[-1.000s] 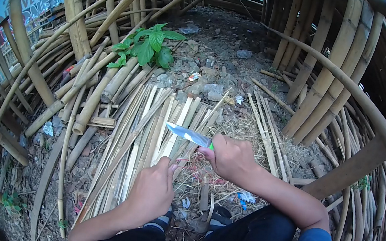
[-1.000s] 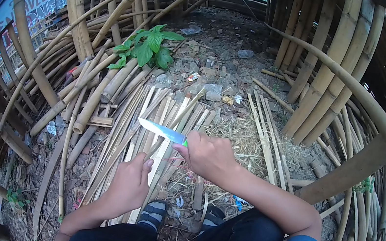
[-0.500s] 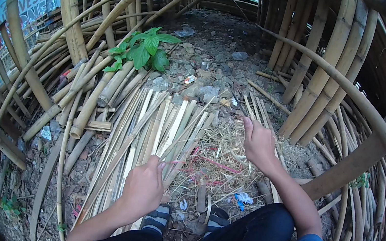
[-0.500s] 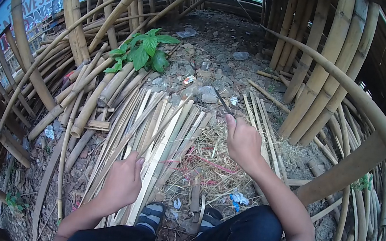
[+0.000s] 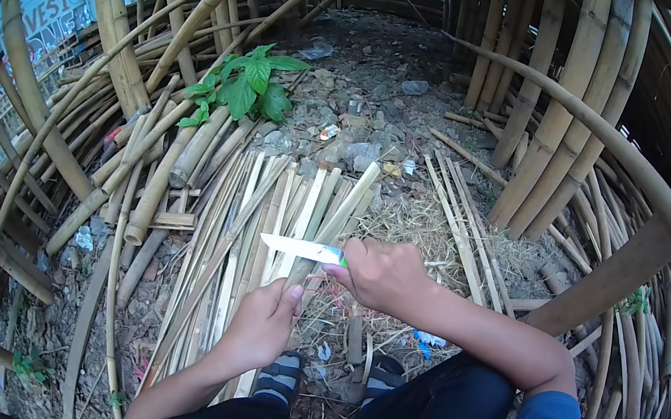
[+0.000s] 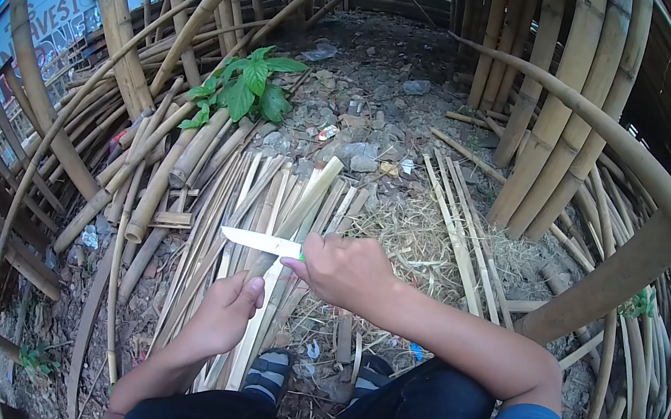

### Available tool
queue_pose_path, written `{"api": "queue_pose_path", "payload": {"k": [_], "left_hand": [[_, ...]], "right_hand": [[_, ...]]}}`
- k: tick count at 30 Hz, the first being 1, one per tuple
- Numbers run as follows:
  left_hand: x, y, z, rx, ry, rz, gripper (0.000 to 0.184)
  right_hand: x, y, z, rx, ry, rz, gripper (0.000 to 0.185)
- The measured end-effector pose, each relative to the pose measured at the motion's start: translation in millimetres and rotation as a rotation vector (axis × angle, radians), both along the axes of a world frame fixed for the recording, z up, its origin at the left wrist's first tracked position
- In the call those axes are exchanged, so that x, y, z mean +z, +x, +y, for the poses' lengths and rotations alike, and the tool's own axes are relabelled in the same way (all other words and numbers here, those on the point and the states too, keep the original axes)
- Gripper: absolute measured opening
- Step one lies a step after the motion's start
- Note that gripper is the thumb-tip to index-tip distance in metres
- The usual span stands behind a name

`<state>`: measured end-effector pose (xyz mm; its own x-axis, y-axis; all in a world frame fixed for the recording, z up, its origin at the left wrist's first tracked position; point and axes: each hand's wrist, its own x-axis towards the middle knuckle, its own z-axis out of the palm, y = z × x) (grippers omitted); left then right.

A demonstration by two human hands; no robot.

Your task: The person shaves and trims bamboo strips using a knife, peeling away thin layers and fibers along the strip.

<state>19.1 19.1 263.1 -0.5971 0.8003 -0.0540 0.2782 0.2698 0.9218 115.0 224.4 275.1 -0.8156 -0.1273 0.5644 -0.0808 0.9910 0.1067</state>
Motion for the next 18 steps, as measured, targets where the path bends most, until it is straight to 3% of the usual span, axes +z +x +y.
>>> {"api": "queue_pose_path", "payload": {"k": [5,9,11,13,15,18], "left_hand": [[-4,0,-6,-0.027,-0.086,0.042,0.036],[-19,-7,1,-0.071,-0.131,-0.059,0.038],[-18,-8,2,-0.107,-0.133,-0.129,0.037],[-13,-2,5,-0.079,-0.096,-0.119,0.037],[-8,3,6,-0.051,-0.063,-0.108,0.037],[-1,9,5,0.023,-0.089,0.225,0.036]], "right_hand": [[7,0,36,-0.4,-0.255,-0.014,0.043],[9,13,31,-0.439,-0.389,-0.082,0.046],[5,14,21,-0.377,-0.36,-0.09,0.046],[4,14,1,-0.117,-0.245,-0.115,0.049],[2,14,-16,-0.101,-0.209,-0.172,0.048],[-4,9,-11,-0.044,-0.134,-0.163,0.044]]}}
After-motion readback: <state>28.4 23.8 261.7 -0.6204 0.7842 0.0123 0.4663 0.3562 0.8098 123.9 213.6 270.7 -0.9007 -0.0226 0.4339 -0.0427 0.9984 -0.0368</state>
